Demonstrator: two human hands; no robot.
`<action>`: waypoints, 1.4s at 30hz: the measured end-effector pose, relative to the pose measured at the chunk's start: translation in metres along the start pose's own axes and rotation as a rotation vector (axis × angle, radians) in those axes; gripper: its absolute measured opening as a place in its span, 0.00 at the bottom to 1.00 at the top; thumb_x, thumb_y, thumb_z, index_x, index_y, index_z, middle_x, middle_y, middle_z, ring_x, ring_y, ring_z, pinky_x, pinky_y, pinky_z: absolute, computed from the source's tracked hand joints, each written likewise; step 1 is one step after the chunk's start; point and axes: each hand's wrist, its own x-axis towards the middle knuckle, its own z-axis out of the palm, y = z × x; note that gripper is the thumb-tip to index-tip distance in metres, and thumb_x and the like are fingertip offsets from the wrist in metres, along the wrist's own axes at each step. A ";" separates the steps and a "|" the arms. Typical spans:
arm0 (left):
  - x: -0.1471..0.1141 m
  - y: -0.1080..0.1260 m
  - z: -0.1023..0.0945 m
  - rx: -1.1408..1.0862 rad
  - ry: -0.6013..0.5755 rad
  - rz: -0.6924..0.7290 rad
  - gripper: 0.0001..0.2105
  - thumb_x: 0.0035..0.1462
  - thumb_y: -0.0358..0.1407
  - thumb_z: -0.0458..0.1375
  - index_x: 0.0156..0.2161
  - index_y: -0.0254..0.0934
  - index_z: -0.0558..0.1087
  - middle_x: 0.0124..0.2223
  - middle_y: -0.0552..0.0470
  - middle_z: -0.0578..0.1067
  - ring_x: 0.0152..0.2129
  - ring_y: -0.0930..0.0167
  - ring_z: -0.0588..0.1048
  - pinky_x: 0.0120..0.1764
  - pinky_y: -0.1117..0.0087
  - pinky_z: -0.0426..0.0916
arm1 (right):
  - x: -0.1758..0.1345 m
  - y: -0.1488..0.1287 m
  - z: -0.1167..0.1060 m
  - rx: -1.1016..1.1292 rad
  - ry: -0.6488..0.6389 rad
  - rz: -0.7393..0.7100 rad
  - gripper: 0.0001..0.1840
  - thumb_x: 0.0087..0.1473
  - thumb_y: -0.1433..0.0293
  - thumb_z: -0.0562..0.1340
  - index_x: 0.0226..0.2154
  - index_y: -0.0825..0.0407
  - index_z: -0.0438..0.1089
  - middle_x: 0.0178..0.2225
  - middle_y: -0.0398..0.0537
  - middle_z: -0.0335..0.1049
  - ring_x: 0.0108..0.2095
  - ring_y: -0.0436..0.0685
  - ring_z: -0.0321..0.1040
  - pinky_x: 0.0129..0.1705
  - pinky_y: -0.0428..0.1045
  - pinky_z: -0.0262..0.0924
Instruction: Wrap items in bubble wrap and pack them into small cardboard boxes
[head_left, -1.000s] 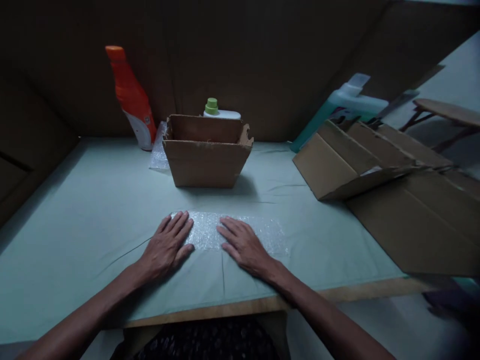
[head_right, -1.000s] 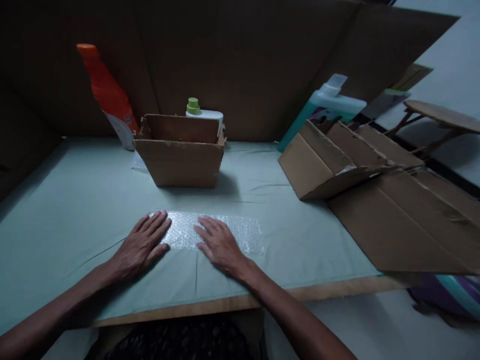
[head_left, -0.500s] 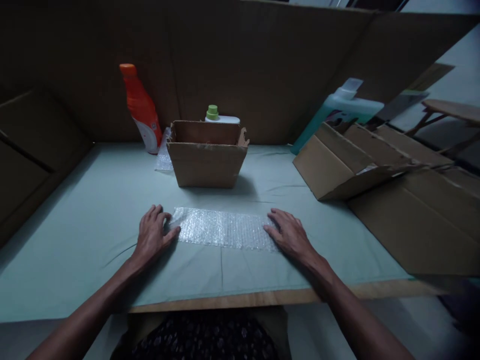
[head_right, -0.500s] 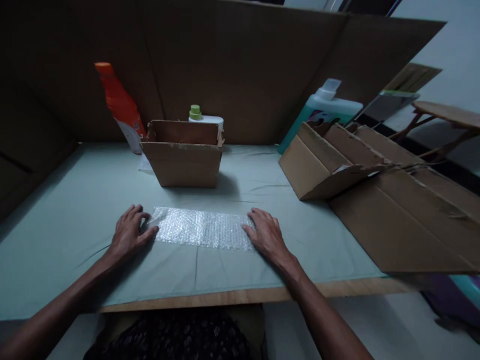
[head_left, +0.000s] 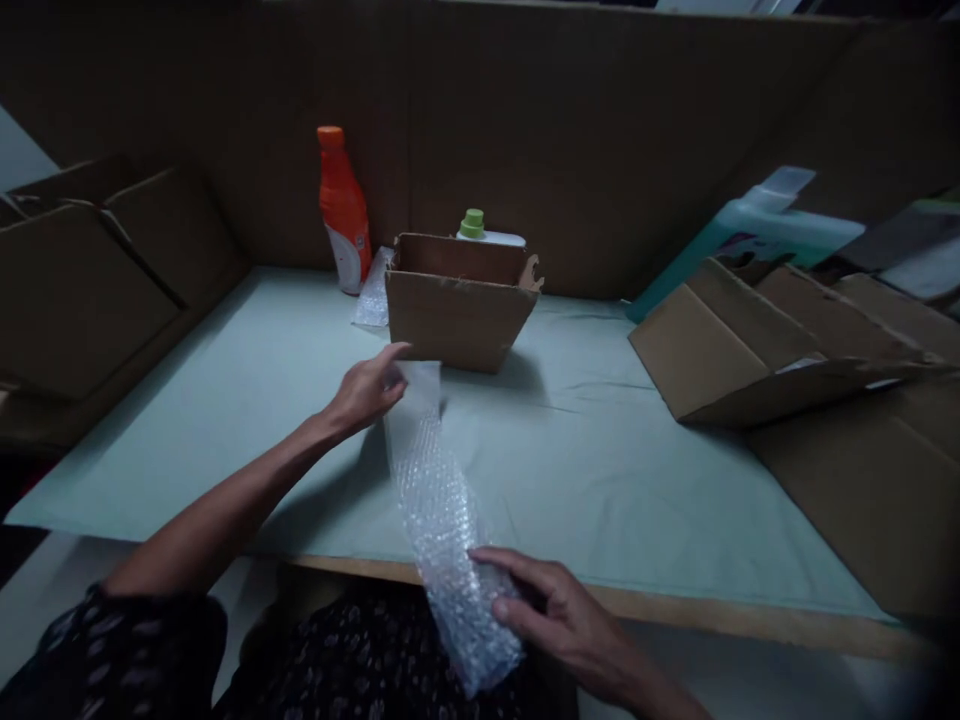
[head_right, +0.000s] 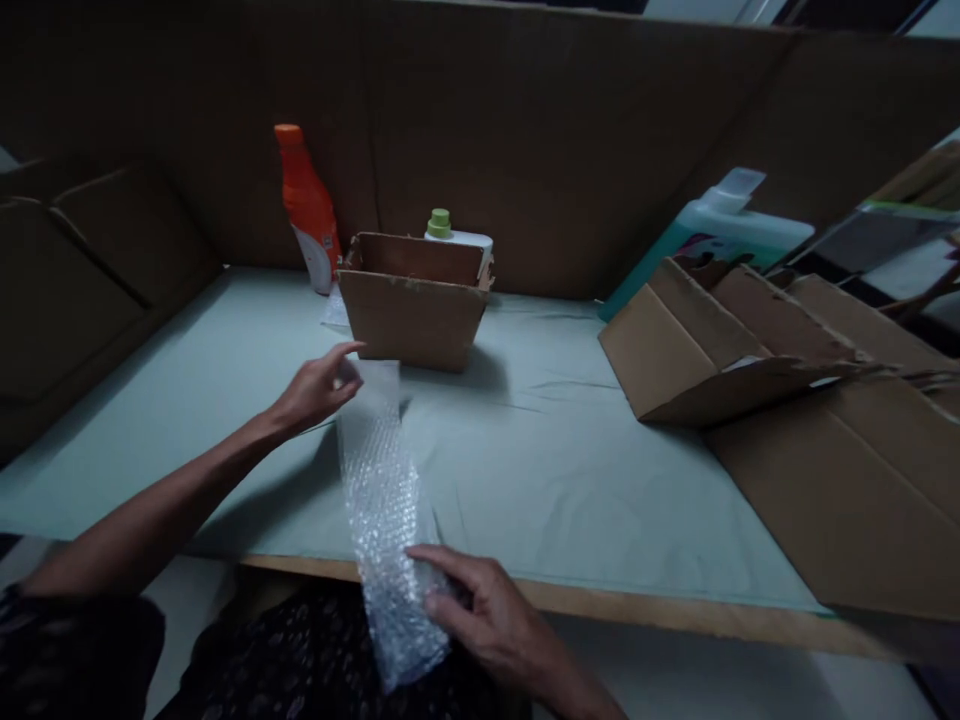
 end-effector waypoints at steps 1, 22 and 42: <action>0.009 0.003 0.011 0.003 -0.011 0.019 0.28 0.52 0.27 0.59 0.60 0.39 0.68 0.42 0.47 0.79 0.38 0.62 0.77 0.49 0.58 0.70 | 0.001 -0.001 0.011 0.062 -0.063 0.023 0.20 0.59 0.59 0.62 0.53 0.43 0.75 0.48 0.49 0.76 0.42 0.59 0.72 0.44 0.53 0.67; -0.140 0.026 0.038 -0.302 -0.164 -0.221 0.28 0.57 0.36 0.55 0.64 0.38 0.65 0.32 0.52 0.78 0.26 0.69 0.74 0.34 0.67 0.70 | 0.062 -0.008 0.010 0.628 0.245 -0.028 0.36 0.61 0.54 0.59 0.66 0.49 0.52 0.45 0.57 0.76 0.35 0.58 0.75 0.31 0.51 0.67; -0.152 0.032 0.031 -0.030 -0.100 0.193 0.24 0.63 0.31 0.57 0.63 0.40 0.63 0.47 0.46 0.77 0.44 0.63 0.73 0.48 0.57 0.71 | 0.081 0.000 -0.002 -0.573 0.240 -0.514 0.14 0.65 0.72 0.57 0.50 0.48 0.74 0.42 0.48 0.80 0.42 0.57 0.75 0.45 0.55 0.69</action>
